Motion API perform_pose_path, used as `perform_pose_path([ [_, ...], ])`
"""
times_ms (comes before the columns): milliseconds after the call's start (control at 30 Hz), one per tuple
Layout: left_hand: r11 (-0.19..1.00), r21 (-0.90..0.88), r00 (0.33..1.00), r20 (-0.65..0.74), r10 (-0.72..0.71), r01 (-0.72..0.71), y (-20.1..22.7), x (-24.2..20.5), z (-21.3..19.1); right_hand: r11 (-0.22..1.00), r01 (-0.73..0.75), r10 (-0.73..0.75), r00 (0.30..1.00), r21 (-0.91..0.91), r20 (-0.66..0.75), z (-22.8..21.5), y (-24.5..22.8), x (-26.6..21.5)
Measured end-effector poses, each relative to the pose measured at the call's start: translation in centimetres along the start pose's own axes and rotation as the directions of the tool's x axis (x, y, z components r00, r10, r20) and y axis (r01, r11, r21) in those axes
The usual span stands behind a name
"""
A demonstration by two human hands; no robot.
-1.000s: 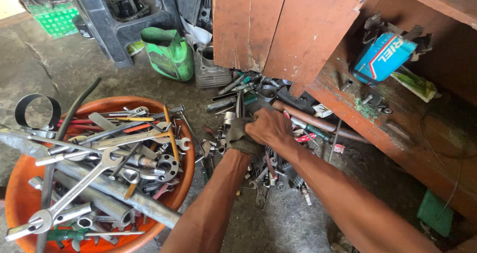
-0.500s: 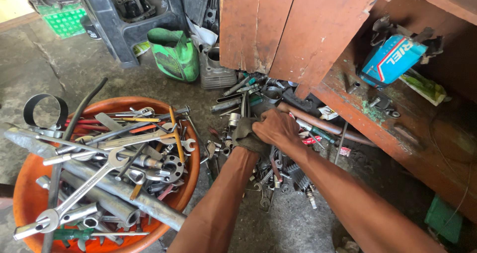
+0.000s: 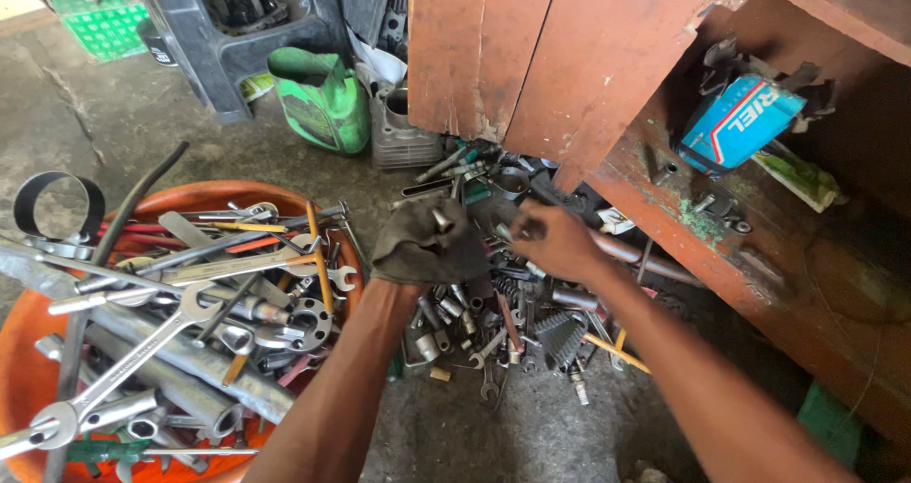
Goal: The person wipes various metal tools, including wrenches and sockets, with a dark cloth. They pick up items from a pile on the floor and an orange basin, wipe them, and place them back into the basin or onto the floor.
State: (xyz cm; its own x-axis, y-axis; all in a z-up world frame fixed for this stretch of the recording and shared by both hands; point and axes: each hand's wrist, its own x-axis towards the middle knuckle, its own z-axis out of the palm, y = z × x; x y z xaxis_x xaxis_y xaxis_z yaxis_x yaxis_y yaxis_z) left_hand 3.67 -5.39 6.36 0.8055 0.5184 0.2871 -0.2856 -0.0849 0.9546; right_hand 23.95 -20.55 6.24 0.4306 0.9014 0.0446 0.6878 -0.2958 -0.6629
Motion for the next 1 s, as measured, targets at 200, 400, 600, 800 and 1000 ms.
perform_pose_path([
  [200,0.895,0.445,0.998,-0.069,0.005,0.026,-0.2,-0.1,2.0,0.991,0.137,-0.135,0.984,0.010,-0.115,2.7,-4.1,-0.5],
  [400,0.716,0.698,0.986,-0.100,0.130,-0.023,-2.8,0.0,2.1,0.984,0.164,-0.175,0.967,-0.075,-0.186,3.4,-4.5,-0.4],
  [600,0.376,0.918,0.981,0.172,-0.092,-0.126,1.0,0.3,1.8,0.945,0.313,-0.325,0.931,-0.095,-0.165,2.6,-4.5,-0.7],
  [800,0.600,0.702,0.908,0.171,0.383,-0.385,2.0,-0.7,2.2,0.873,0.414,-0.455,0.882,-0.259,-0.123,2.1,-4.8,-1.4],
  [1000,0.613,0.789,0.999,0.028,0.018,-0.033,0.5,-0.4,3.9,0.859,0.462,-0.498,0.855,-0.222,-0.145,2.1,-4.8,-2.0],
])
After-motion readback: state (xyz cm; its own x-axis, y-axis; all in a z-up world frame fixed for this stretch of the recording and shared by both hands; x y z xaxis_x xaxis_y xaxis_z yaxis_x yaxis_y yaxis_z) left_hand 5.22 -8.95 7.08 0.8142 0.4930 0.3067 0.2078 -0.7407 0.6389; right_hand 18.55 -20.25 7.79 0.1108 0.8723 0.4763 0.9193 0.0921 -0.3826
